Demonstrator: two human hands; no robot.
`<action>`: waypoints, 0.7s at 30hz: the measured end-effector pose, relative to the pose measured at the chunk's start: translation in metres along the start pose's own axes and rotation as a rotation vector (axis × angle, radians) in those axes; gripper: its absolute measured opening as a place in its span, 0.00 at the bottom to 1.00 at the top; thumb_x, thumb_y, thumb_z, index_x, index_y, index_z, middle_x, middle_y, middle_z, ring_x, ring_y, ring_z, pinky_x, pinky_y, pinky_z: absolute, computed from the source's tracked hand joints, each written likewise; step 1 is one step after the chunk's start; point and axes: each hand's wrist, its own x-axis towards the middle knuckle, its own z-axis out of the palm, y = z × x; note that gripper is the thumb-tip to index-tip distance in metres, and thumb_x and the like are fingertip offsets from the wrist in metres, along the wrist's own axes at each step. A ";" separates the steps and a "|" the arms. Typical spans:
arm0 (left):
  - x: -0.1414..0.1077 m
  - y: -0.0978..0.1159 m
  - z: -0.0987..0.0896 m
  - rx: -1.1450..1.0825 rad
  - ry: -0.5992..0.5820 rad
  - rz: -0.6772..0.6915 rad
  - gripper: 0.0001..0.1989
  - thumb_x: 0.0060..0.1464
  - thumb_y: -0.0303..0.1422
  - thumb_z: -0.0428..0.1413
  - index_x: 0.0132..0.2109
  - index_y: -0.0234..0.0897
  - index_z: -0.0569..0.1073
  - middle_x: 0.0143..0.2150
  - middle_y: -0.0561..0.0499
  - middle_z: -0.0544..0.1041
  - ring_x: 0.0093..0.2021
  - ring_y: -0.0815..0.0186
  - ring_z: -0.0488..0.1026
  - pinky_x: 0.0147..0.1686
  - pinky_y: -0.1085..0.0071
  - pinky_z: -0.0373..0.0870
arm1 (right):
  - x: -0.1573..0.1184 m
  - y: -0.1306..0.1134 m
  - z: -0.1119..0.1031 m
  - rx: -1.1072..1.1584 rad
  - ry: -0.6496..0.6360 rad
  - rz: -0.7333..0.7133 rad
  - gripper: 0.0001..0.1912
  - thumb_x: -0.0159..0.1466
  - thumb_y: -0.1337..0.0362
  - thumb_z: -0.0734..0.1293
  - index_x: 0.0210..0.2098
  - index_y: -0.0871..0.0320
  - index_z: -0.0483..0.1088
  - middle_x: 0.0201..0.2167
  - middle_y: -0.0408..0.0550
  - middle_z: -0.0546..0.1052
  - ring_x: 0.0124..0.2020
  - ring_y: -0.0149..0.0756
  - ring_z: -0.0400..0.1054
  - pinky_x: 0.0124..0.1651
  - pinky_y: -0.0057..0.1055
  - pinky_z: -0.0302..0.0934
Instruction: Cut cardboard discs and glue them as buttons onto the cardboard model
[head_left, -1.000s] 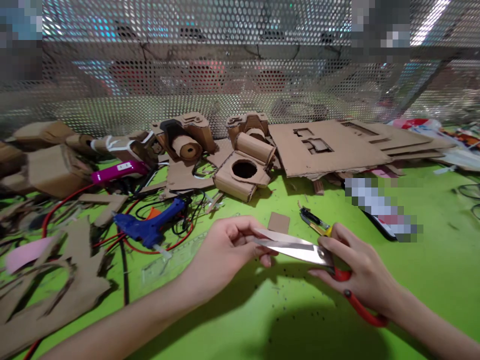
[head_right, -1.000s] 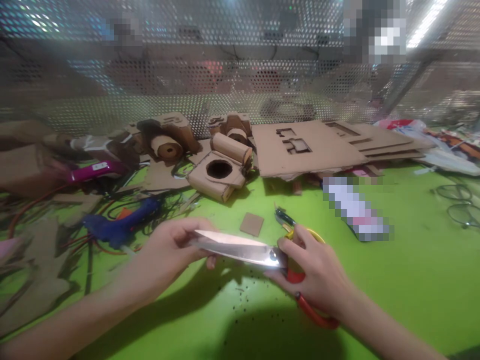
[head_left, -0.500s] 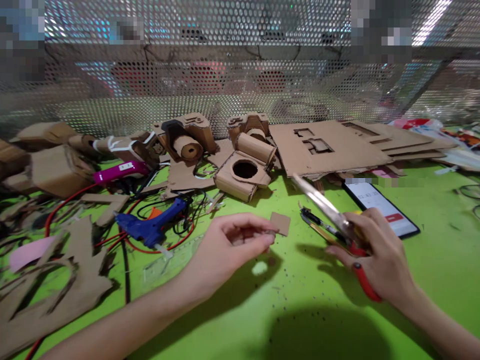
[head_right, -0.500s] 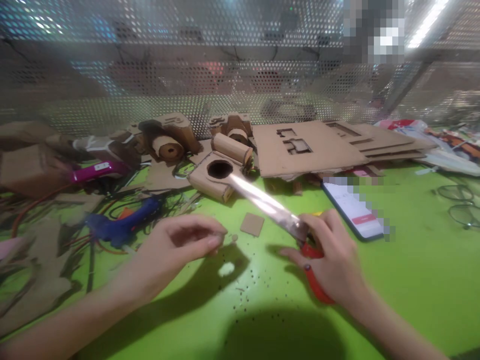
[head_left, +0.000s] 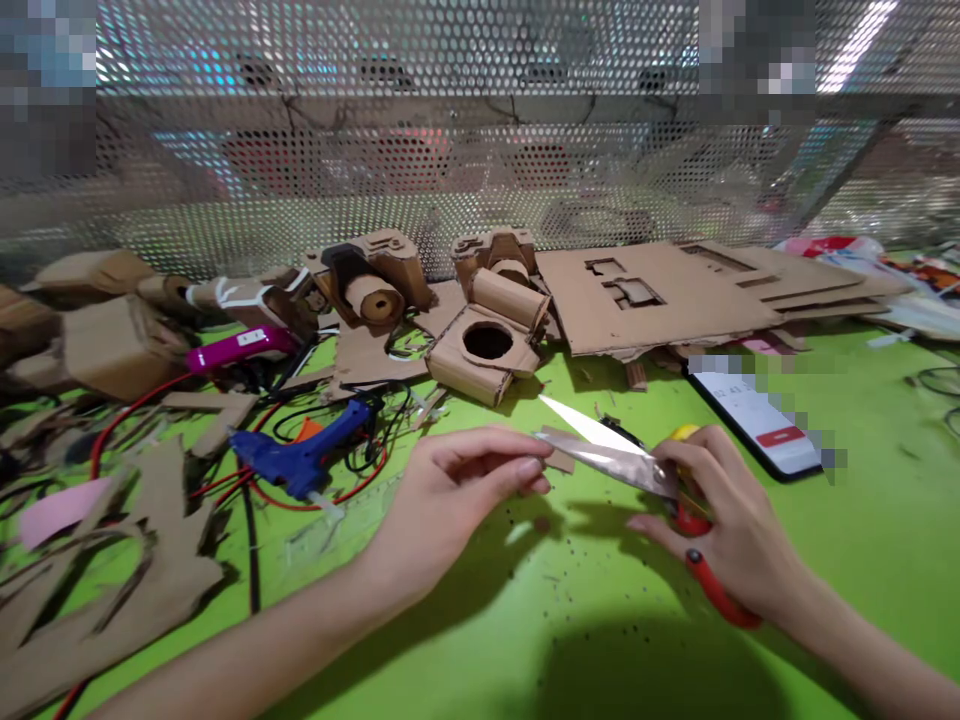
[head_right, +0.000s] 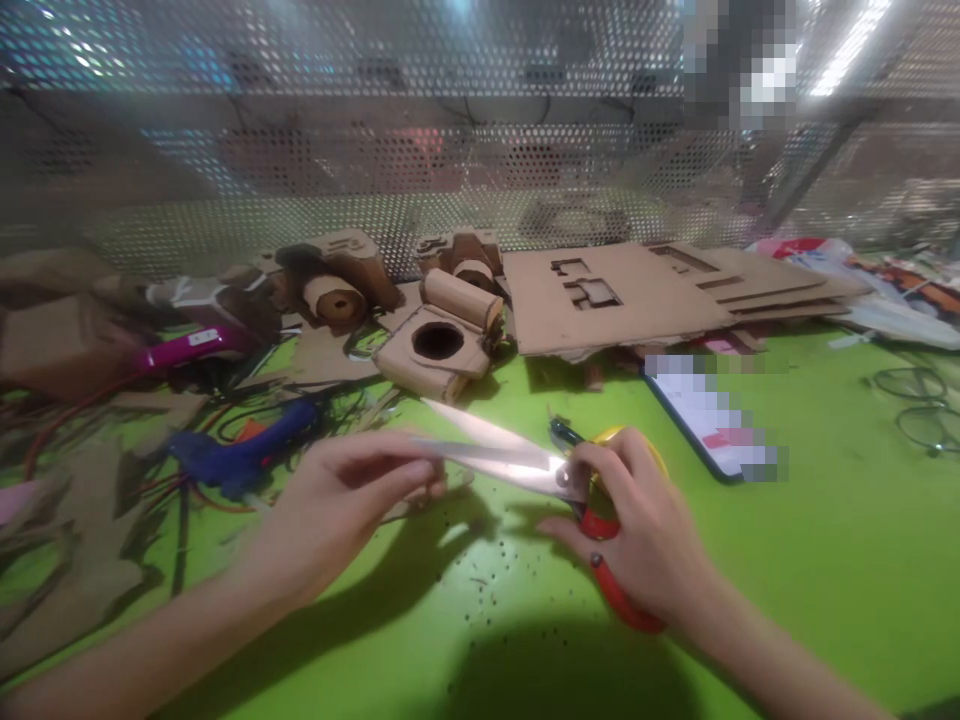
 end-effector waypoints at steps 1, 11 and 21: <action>0.000 -0.001 0.000 -0.022 0.008 0.004 0.06 0.46 0.20 0.62 0.31 0.34 0.80 0.25 0.53 0.80 0.25 0.73 0.76 0.27 0.84 0.74 | 0.000 -0.001 0.001 0.008 -0.001 -0.013 0.18 0.68 0.49 0.58 0.43 0.58 0.63 0.36 0.51 0.67 0.29 0.33 0.66 0.26 0.32 0.70; -0.004 -0.005 -0.005 -0.109 0.122 0.191 0.14 0.35 0.19 0.64 0.26 0.37 0.68 0.21 0.59 0.76 0.23 0.70 0.74 0.23 0.77 0.74 | -0.004 -0.006 0.003 0.065 -0.065 -0.037 0.13 0.64 0.55 0.65 0.42 0.56 0.65 0.34 0.50 0.69 0.27 0.32 0.67 0.24 0.30 0.68; -0.006 -0.004 -0.001 0.199 0.251 0.440 0.12 0.43 0.19 0.62 0.33 0.39 0.73 0.27 0.58 0.78 0.27 0.71 0.77 0.26 0.81 0.75 | -0.004 -0.009 0.005 0.110 -0.061 0.023 0.13 0.66 0.53 0.63 0.39 0.56 0.65 0.33 0.49 0.69 0.27 0.32 0.67 0.25 0.31 0.68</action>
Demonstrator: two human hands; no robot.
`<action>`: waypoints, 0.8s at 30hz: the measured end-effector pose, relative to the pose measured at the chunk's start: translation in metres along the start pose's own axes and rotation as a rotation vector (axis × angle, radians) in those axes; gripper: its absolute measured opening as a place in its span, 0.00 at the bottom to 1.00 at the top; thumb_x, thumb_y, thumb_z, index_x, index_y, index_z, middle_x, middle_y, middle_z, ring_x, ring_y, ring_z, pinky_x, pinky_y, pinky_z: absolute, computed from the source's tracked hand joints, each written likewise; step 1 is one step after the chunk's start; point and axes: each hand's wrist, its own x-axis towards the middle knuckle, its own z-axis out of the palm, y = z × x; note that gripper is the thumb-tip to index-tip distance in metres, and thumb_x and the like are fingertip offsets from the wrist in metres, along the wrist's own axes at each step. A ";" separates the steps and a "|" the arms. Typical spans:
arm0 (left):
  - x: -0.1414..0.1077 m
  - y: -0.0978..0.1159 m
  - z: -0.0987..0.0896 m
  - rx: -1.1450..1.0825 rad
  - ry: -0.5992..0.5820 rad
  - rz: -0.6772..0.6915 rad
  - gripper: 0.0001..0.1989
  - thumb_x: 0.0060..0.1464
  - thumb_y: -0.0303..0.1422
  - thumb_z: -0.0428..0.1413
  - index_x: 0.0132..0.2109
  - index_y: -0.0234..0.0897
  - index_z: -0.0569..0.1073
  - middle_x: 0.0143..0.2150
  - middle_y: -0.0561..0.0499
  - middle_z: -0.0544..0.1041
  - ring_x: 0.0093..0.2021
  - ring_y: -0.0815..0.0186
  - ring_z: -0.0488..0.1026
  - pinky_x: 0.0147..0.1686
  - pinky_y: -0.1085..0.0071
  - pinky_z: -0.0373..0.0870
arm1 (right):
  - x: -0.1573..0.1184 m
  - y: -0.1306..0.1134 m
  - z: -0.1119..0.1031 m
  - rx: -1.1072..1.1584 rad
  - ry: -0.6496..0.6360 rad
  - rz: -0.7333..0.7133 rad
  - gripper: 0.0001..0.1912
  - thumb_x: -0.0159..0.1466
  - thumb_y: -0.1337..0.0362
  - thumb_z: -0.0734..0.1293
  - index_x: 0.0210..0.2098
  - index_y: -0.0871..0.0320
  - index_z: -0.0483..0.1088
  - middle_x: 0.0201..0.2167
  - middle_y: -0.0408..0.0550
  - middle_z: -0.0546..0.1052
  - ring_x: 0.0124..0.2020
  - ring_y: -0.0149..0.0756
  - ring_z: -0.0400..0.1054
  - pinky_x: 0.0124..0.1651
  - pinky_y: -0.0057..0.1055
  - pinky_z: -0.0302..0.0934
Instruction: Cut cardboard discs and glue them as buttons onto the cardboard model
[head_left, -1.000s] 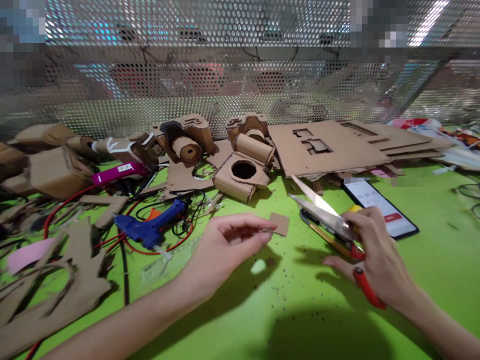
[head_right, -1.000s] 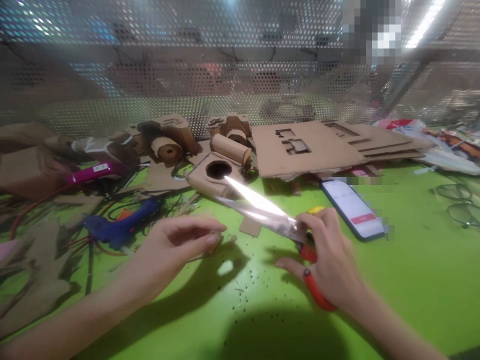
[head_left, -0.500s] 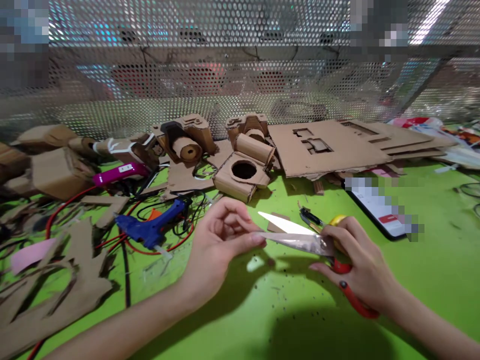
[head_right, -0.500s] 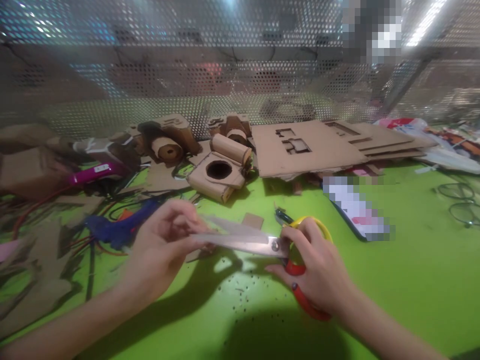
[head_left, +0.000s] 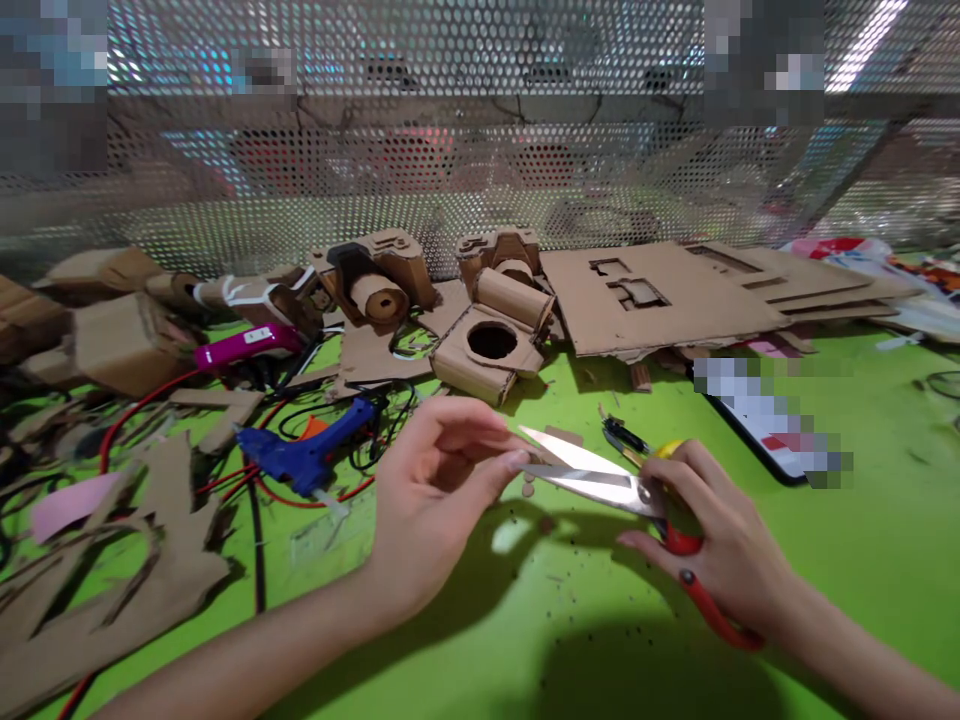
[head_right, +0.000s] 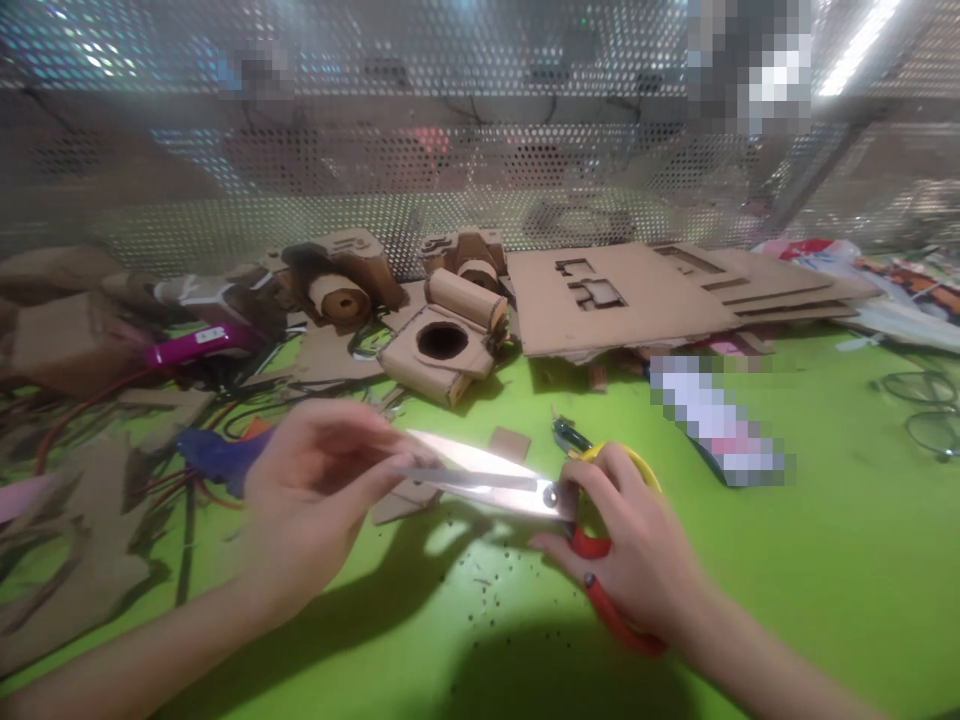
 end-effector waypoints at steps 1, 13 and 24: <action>-0.001 0.001 0.000 0.022 0.008 0.031 0.12 0.44 0.18 0.61 0.33 0.40 0.73 0.27 0.58 0.78 0.28 0.72 0.77 0.28 0.81 0.75 | 0.001 -0.001 -0.001 0.001 -0.003 0.014 0.12 0.66 0.53 0.63 0.38 0.56 0.65 0.32 0.49 0.69 0.26 0.32 0.67 0.24 0.31 0.68; -0.008 -0.004 0.003 0.133 -0.045 -0.015 0.10 0.46 0.24 0.61 0.35 0.39 0.70 0.30 0.54 0.77 0.30 0.68 0.78 0.30 0.77 0.76 | 0.000 0.013 0.002 -0.168 -0.076 0.228 0.10 0.65 0.59 0.62 0.44 0.57 0.67 0.30 0.48 0.70 0.19 0.33 0.66 0.15 0.30 0.64; -0.002 0.005 0.007 -0.027 -0.155 -0.331 0.20 0.44 0.20 0.61 0.35 0.42 0.57 0.23 0.58 0.78 0.26 0.67 0.79 0.24 0.78 0.75 | 0.009 0.001 -0.003 -0.244 -0.037 -0.029 0.09 0.67 0.66 0.61 0.41 0.59 0.73 0.39 0.55 0.78 0.38 0.44 0.74 0.38 0.45 0.71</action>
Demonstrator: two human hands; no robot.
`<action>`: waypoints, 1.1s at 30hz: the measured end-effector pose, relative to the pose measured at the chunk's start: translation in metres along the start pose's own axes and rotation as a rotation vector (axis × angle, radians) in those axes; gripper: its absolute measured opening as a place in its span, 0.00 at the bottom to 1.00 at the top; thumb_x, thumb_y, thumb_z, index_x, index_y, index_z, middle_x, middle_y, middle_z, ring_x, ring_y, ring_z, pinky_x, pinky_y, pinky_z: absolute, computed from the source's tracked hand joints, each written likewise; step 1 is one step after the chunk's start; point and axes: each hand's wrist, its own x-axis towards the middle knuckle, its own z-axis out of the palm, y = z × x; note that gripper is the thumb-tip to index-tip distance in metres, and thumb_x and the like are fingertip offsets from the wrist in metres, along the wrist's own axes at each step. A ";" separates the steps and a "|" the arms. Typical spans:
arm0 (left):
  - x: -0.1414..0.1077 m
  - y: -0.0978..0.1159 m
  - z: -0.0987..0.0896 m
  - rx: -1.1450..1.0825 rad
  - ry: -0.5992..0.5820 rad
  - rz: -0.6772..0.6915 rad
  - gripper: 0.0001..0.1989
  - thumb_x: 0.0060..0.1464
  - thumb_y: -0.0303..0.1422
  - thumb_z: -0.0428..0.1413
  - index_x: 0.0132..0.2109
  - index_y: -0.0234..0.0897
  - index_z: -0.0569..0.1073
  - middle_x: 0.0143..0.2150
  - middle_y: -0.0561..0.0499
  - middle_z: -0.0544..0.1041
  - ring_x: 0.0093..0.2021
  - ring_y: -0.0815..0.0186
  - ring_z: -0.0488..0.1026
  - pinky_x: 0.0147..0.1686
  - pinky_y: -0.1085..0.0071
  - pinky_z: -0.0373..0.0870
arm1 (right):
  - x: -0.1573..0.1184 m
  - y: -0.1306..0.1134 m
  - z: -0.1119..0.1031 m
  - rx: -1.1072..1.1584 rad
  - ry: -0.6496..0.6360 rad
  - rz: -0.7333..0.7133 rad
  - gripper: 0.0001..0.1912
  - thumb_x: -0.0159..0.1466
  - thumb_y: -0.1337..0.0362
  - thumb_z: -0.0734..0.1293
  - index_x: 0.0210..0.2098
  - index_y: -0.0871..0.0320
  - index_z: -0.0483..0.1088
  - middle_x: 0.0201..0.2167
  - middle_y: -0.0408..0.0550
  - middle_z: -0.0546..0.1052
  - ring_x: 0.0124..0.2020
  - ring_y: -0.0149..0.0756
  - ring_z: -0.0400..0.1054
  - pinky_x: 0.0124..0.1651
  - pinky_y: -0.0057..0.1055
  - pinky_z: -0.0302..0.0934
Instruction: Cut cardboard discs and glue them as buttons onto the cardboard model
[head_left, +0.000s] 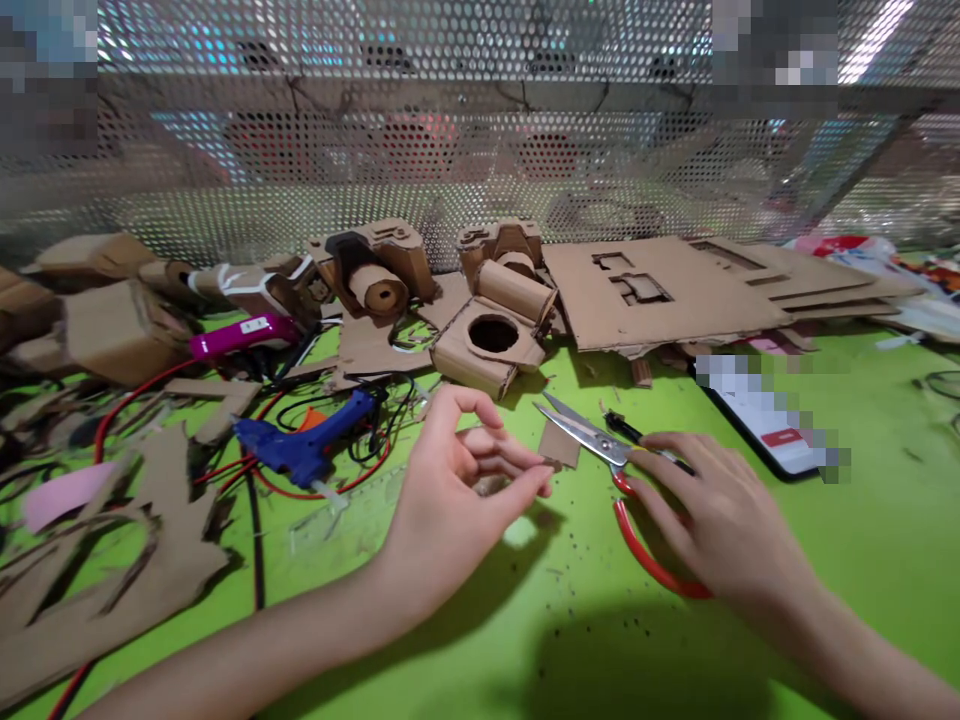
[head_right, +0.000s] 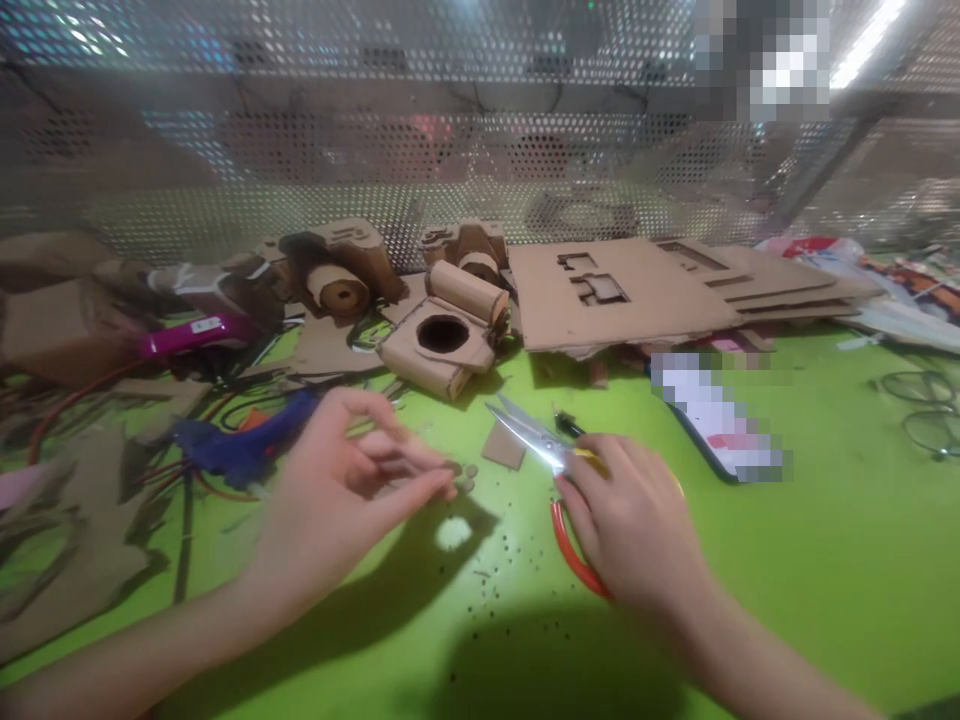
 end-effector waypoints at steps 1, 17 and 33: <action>-0.001 -0.001 0.000 -0.002 -0.002 0.028 0.21 0.44 0.20 0.62 0.34 0.42 0.57 0.23 0.59 0.78 0.26 0.67 0.79 0.24 0.78 0.76 | 0.006 -0.006 -0.004 0.118 0.031 -0.032 0.09 0.67 0.69 0.61 0.41 0.59 0.73 0.39 0.54 0.78 0.38 0.40 0.74 0.39 0.40 0.71; -0.010 -0.005 -0.005 0.276 -0.048 0.389 0.18 0.49 0.23 0.59 0.29 0.42 0.55 0.22 0.60 0.73 0.27 0.69 0.77 0.26 0.77 0.71 | 0.059 -0.044 -0.011 1.248 -0.315 0.327 0.05 0.59 0.68 0.67 0.26 0.58 0.71 0.26 0.41 0.73 0.30 0.29 0.65 0.33 0.27 0.60; 0.001 0.003 -0.005 0.132 -0.167 -0.016 0.04 0.46 0.25 0.61 0.26 0.33 0.78 0.23 0.53 0.79 0.23 0.72 0.75 0.26 0.83 0.73 | 0.058 -0.040 -0.014 1.251 -0.256 0.413 0.02 0.58 0.66 0.71 0.29 0.56 0.77 0.29 0.41 0.78 0.30 0.27 0.67 0.32 0.24 0.60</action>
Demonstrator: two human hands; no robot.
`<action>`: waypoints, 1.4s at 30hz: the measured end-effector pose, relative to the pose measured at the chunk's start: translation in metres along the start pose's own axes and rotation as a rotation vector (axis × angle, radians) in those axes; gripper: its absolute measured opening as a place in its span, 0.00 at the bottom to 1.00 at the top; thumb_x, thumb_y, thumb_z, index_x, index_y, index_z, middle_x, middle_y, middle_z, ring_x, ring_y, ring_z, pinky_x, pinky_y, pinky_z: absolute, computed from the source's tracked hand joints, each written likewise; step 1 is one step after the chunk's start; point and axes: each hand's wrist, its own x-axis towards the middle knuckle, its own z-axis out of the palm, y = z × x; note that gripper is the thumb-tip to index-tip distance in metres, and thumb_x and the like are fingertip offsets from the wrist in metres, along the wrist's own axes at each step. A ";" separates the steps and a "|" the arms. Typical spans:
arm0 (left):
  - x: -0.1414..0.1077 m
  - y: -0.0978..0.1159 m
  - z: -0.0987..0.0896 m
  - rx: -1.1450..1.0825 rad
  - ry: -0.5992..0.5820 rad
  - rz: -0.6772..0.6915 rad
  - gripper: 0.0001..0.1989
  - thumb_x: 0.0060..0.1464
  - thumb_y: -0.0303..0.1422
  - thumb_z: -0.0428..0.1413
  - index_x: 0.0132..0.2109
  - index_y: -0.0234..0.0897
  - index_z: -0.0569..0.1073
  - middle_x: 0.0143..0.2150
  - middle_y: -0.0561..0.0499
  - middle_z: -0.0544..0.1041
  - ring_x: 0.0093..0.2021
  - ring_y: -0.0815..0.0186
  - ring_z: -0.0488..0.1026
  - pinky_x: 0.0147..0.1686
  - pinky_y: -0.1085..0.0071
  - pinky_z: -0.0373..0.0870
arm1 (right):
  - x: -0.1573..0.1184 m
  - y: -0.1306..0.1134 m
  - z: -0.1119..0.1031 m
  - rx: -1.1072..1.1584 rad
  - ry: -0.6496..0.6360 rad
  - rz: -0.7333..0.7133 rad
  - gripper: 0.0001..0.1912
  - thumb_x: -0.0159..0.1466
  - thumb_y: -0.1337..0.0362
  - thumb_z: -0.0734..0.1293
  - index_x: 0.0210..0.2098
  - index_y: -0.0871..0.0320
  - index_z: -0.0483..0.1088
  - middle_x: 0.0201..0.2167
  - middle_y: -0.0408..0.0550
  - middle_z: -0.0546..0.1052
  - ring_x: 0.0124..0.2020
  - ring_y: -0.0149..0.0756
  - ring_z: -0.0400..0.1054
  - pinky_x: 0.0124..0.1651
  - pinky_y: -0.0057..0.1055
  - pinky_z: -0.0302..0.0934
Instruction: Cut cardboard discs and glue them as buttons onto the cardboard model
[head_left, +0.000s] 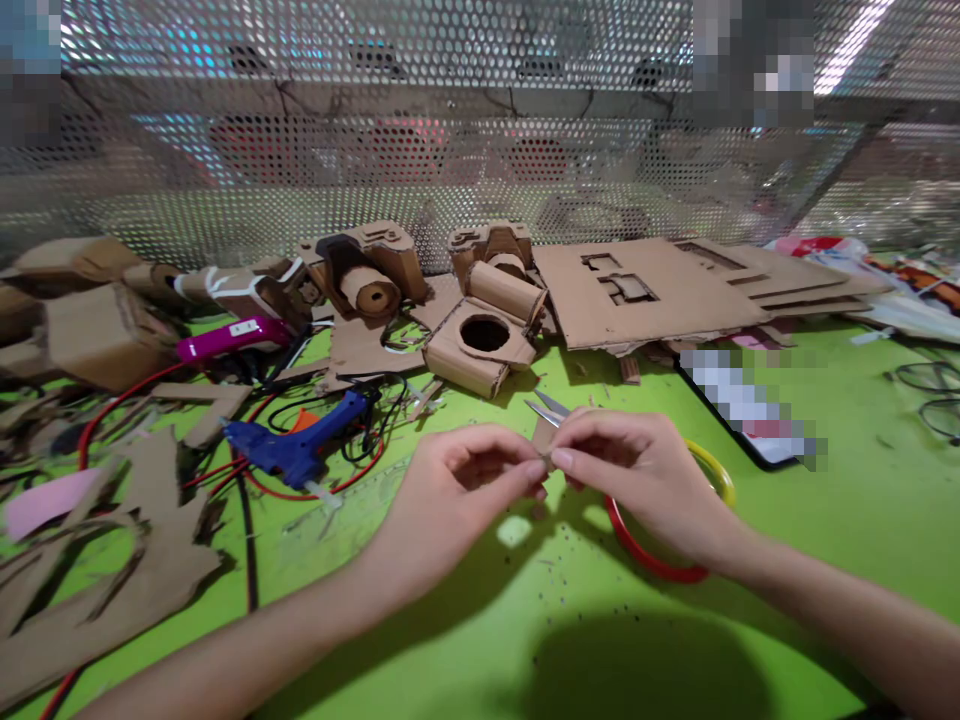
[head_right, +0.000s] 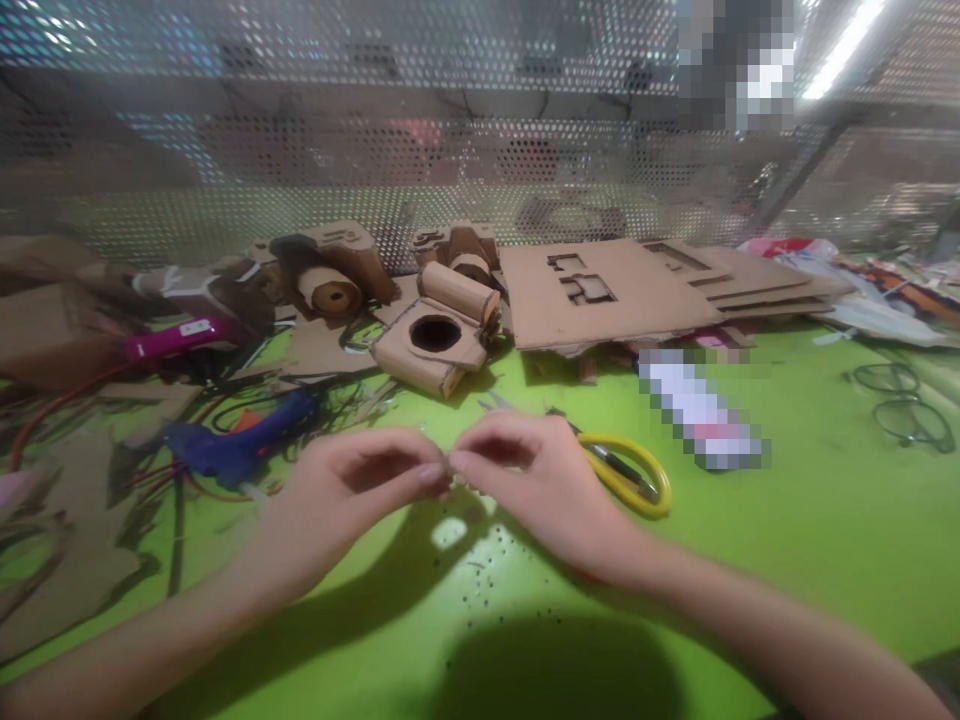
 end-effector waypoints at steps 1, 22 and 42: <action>0.000 0.000 0.000 0.007 -0.024 0.011 0.04 0.47 0.25 0.60 0.26 0.33 0.78 0.22 0.53 0.79 0.23 0.72 0.75 0.26 0.83 0.73 | 0.000 0.000 -0.001 0.028 -0.008 0.010 0.02 0.58 0.66 0.71 0.29 0.56 0.77 0.28 0.41 0.77 0.29 0.26 0.67 0.32 0.23 0.60; 0.000 -0.007 -0.005 0.216 -0.012 0.357 0.05 0.52 0.26 0.58 0.28 0.33 0.77 0.27 0.51 0.77 0.28 0.71 0.72 0.30 0.79 0.69 | -0.001 0.004 0.008 -0.019 0.042 0.023 0.04 0.60 0.65 0.69 0.29 0.58 0.72 0.26 0.39 0.72 0.28 0.26 0.64 0.31 0.24 0.59; 0.008 -0.005 -0.013 0.028 0.221 -0.043 0.06 0.45 0.32 0.62 0.29 0.35 0.74 0.25 0.52 0.77 0.24 0.69 0.72 0.22 0.77 0.68 | -0.004 0.000 -0.012 0.682 -0.206 0.205 0.13 0.68 0.63 0.63 0.49 0.60 0.73 0.50 0.53 0.77 0.53 0.38 0.72 0.60 0.40 0.62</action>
